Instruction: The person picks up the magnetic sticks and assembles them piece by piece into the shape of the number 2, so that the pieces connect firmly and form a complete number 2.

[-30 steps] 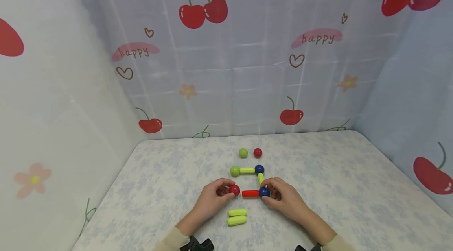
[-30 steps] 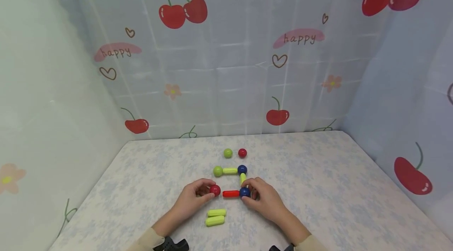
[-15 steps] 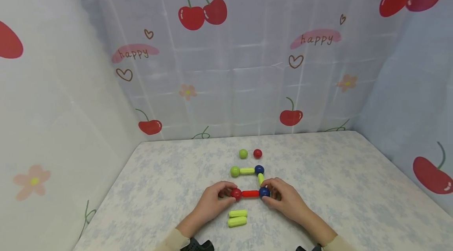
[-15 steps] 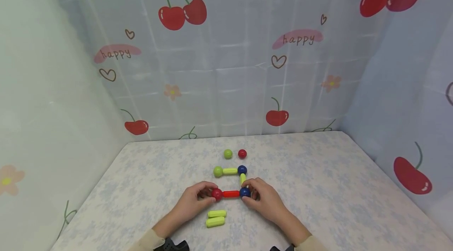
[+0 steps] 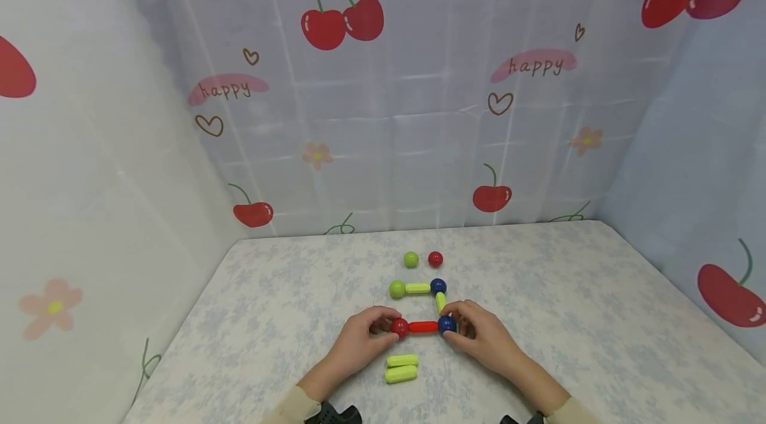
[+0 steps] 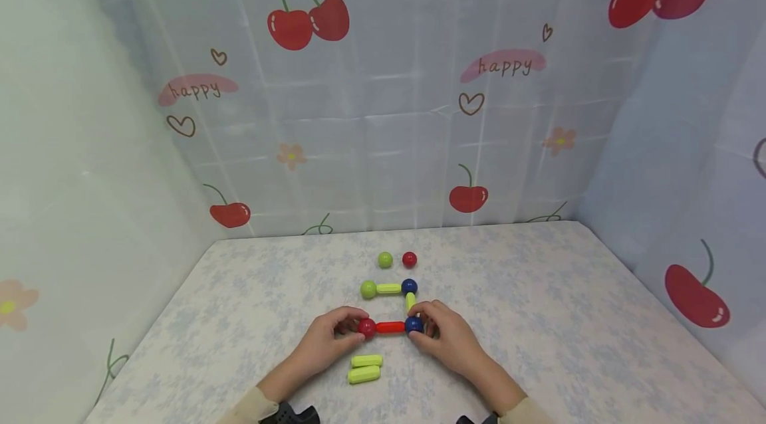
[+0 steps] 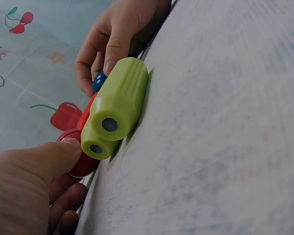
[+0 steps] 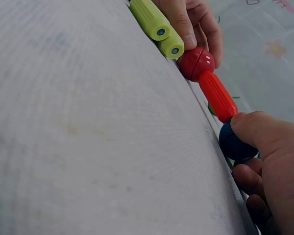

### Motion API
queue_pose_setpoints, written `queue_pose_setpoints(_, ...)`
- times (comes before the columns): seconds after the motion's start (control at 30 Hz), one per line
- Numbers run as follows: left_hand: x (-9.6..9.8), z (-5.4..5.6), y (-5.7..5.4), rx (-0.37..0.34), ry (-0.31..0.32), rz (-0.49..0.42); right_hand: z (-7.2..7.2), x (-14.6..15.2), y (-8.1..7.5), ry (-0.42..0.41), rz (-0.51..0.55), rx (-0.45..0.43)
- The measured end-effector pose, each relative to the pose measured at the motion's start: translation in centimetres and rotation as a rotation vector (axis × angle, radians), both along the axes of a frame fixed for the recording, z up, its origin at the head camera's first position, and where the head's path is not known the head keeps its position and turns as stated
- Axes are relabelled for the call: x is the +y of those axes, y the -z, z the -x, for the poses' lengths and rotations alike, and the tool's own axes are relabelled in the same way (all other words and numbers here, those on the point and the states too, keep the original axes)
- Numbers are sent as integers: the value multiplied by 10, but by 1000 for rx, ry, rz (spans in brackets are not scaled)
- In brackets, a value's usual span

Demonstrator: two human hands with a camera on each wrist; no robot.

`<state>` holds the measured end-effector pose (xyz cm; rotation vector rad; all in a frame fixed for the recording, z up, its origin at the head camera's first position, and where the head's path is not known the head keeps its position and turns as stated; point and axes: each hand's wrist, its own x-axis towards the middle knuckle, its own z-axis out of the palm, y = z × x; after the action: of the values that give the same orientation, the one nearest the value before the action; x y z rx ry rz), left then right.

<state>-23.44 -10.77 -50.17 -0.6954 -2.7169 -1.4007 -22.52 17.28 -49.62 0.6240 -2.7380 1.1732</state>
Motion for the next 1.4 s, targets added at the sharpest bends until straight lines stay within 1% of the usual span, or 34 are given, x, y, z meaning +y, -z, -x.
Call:
queue_pose_setpoints(0.37,0,0,0,5,10,9,0,0,0,6,-6,5)
queue_pose_setpoints(0.8,-1,1,1,-11,2,-20,0,0,1,11,-2,0)
queue_pose_setpoints(0.97,-1,1,-1,-34,-4,-62,-1,0,0,16,-4,-5)
queue_pose_setpoints(1.1,-1,0,-5,-36,-38,-91,-1,0,-1,13,0,0)
queue_pose_setpoints(1.17,-1,-1,-9,-31,-57,-80,-1,0,-1,9,6,7)
queue_pose_setpoints(1.27,-3,-7,-16,-58,-77,-61,0,0,0,11,3,18)
queue_pose_setpoints(1.33,-4,-13,-19,-97,-69,-53,1,0,0,16,-3,17)
queue_pose_setpoints(1.4,-4,-19,-21,-145,-39,-43,1,1,1,25,-8,23)
